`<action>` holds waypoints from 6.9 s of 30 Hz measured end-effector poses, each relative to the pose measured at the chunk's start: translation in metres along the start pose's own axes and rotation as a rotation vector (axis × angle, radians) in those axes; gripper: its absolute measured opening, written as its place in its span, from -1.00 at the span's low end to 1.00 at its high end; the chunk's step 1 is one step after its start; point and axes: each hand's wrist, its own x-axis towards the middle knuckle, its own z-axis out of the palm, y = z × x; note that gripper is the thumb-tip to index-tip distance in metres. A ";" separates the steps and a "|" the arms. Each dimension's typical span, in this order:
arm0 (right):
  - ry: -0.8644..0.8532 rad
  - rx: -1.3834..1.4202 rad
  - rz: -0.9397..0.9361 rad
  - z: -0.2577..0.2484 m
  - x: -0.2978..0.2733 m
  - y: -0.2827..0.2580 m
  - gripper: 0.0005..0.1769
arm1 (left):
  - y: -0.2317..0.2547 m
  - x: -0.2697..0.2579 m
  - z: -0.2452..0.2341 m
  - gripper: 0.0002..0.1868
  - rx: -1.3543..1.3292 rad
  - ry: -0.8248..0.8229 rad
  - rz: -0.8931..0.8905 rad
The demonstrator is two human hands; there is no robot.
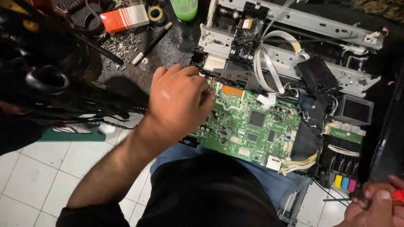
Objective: The person is working on a disassembled electronic device, likely a printer, using a screwdriver to manipulate components on a green circuit board. They connect and disconnect various wires and connectors while seated on the floor.
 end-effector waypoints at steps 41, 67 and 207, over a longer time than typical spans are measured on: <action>-0.022 0.069 -0.022 -0.002 0.004 0.030 -0.51 | -0.037 -0.005 -0.038 -0.96 -0.727 -0.269 -0.115; -0.019 -0.031 -0.013 0.007 0.000 0.013 -0.55 | -0.059 -0.021 -0.004 -0.81 -0.449 0.054 0.324; -0.077 0.026 -0.174 -0.011 0.007 0.062 -0.58 | 0.005 0.016 0.006 -0.69 -0.247 0.100 -0.064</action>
